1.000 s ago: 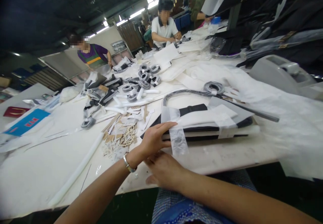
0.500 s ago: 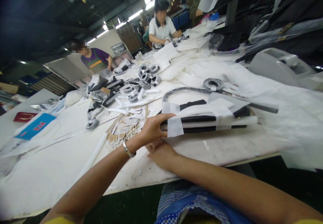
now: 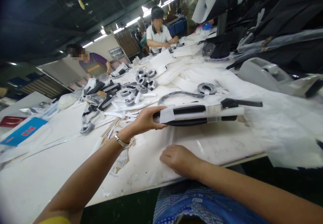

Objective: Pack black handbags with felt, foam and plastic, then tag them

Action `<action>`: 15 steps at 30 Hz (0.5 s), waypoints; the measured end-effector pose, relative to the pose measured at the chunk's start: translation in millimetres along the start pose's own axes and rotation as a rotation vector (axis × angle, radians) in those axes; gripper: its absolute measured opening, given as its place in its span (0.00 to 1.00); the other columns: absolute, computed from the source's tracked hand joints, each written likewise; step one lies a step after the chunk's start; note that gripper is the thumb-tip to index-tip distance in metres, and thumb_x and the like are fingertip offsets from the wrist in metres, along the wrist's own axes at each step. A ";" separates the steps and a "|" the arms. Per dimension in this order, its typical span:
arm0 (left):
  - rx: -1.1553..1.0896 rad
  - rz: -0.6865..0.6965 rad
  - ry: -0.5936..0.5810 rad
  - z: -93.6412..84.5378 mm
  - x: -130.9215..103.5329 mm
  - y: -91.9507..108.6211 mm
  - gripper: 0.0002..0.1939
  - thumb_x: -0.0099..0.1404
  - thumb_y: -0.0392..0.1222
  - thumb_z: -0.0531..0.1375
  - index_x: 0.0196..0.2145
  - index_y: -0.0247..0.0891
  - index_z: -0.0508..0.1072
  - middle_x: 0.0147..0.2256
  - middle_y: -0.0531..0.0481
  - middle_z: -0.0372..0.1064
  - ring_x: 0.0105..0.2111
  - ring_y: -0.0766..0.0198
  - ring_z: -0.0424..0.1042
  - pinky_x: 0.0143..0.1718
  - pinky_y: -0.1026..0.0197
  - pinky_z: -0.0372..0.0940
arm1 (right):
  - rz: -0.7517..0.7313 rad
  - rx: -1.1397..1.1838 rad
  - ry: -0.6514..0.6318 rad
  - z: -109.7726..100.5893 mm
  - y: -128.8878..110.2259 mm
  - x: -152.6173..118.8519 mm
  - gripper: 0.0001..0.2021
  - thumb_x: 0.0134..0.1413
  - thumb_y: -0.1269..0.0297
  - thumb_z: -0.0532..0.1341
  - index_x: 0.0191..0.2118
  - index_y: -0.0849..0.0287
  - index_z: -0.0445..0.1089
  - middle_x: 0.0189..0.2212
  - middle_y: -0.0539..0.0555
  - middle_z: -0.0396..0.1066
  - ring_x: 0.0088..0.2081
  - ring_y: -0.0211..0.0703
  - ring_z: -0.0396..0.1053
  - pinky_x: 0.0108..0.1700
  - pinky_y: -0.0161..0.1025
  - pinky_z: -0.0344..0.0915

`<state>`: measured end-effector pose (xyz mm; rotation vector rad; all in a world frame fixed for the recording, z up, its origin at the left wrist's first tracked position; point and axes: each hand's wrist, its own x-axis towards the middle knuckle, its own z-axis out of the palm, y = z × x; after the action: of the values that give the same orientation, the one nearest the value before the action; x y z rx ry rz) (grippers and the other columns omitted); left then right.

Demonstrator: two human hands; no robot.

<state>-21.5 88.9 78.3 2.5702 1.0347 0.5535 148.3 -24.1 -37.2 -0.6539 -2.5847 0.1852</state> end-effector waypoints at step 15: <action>0.112 0.192 0.233 99.5 -69.9 5.6 0.33 0.66 0.36 0.61 0.66 0.40 0.56 0.60 0.41 0.66 0.61 0.54 0.65 0.58 0.48 0.67 | -0.172 0.254 0.122 -54.9 -25.5 -61.6 0.10 0.67 0.61 0.58 0.46 0.59 0.74 0.34 0.54 0.79 0.37 0.39 0.77 0.46 0.34 0.74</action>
<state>-18.7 21.1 -22.8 2.7726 0.9166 0.8864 211.4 -75.1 -7.6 -0.3379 -2.4302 0.3963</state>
